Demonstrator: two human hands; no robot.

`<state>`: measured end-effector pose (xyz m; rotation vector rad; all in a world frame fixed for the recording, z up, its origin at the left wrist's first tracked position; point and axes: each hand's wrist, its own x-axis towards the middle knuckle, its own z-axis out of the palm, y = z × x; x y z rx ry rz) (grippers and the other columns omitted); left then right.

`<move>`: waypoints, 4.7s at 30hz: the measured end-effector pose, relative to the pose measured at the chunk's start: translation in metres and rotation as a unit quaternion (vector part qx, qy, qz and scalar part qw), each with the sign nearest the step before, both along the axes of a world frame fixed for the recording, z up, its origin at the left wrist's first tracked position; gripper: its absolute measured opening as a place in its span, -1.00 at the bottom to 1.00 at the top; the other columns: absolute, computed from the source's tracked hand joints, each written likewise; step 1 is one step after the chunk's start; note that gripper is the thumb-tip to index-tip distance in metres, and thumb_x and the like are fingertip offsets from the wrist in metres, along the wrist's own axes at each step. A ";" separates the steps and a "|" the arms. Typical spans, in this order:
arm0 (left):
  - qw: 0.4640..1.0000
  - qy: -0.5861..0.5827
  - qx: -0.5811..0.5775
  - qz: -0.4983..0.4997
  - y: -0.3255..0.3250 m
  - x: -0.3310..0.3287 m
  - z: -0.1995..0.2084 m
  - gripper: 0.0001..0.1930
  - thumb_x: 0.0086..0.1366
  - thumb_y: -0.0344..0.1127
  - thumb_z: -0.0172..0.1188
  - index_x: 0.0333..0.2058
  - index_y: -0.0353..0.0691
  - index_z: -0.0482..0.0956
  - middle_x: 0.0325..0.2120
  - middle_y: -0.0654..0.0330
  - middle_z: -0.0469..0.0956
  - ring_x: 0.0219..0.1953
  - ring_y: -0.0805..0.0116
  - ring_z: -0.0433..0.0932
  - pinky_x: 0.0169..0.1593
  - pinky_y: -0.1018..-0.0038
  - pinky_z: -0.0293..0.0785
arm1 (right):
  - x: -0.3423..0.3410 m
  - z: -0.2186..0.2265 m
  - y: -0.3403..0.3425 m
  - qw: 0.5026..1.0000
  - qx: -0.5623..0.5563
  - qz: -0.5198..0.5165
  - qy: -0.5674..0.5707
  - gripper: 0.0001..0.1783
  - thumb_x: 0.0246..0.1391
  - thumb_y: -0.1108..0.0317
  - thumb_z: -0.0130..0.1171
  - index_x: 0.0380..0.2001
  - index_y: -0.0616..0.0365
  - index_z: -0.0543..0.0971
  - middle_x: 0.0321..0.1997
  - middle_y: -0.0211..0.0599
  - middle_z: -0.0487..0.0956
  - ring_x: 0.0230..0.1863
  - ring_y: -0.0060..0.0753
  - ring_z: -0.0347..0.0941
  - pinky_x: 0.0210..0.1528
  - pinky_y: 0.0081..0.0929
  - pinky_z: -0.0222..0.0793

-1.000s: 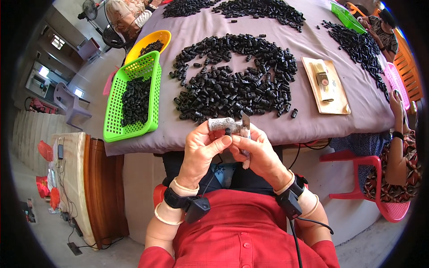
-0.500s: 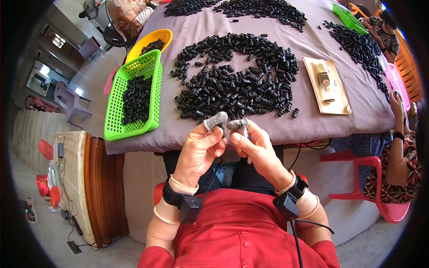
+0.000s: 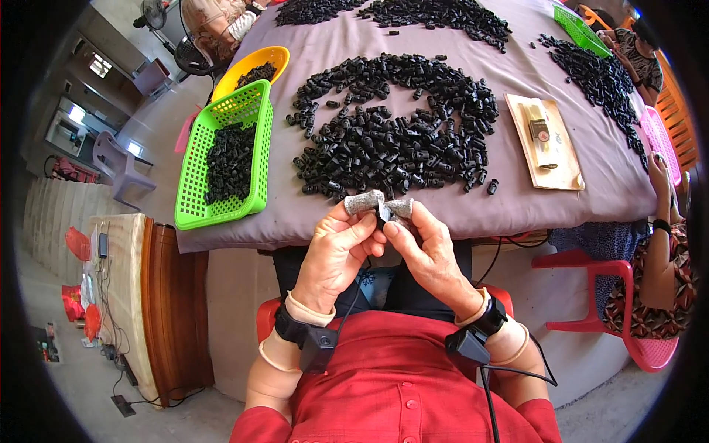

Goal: Assembling and sorting small black plastic components at a workshop table.

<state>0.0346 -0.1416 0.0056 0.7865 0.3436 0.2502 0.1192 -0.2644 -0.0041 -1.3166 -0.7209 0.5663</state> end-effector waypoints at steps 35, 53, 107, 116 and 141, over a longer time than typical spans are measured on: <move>0.998 -0.014 -0.047 -0.027 0.008 -0.013 -0.005 -0.71 0.24 -0.31 0.02 -0.05 -0.14 0.42 -0.49 0.23 0.50 -0.51 0.50 0.44 -0.48 0.63 0.37 | 0.004 0.013 -0.006 0.958 -0.068 0.016 -0.278 -0.74 -0.08 0.40 0.12 -0.24 0.14 0.48 -0.53 -0.22 0.37 -0.55 -0.15 0.36 -0.54 -0.36 0.26; 0.997 -0.016 -0.073 -0.027 0.011 -0.017 -0.008 -0.71 0.25 -0.30 0.01 -0.04 -0.14 0.41 -0.51 0.24 0.48 -0.54 0.52 0.43 -0.53 0.66 0.32 | 0.002 0.010 -0.005 0.962 -0.071 0.021 -0.263 -0.80 -0.09 0.41 0.12 -0.31 0.16 0.48 -0.54 -0.21 0.37 -0.57 -0.12 0.35 -0.55 -0.34 0.25; 0.999 0.011 -0.035 -0.024 0.009 -0.016 0.005 -0.78 0.19 -0.38 0.09 -0.16 -0.16 0.50 -0.47 0.29 0.49 -0.49 0.51 0.43 -0.49 0.63 0.33 | 0.018 0.012 -0.010 0.993 0.031 0.095 0.070 -0.77 0.05 0.38 0.07 -0.21 0.23 0.49 -0.40 -0.47 0.45 -0.38 -0.65 0.29 -0.32 -0.64 0.22; 0.999 -0.009 -0.049 -0.010 0.011 -0.020 0.003 -0.77 0.19 -0.35 0.09 -0.15 -0.15 0.49 -0.46 0.30 0.49 -0.48 0.55 0.41 -0.47 0.65 0.31 | 0.007 0.009 -0.006 0.974 -0.023 0.044 -0.223 -0.80 -0.06 0.42 0.12 -0.29 0.17 0.52 -0.59 -0.25 0.32 -0.61 -0.28 0.28 -0.55 -0.43 0.19; 0.997 -0.016 -0.073 -0.011 0.007 -0.018 -0.001 -0.77 0.21 -0.36 0.06 -0.13 -0.18 0.48 -0.50 0.27 0.48 -0.51 0.54 0.40 -0.46 0.64 0.33 | 0.001 0.013 -0.005 0.965 -0.040 0.001 -0.260 -0.87 -0.12 0.43 0.16 -0.41 0.16 0.52 -0.60 -0.25 0.33 -0.62 -0.20 0.31 -0.59 -0.38 0.21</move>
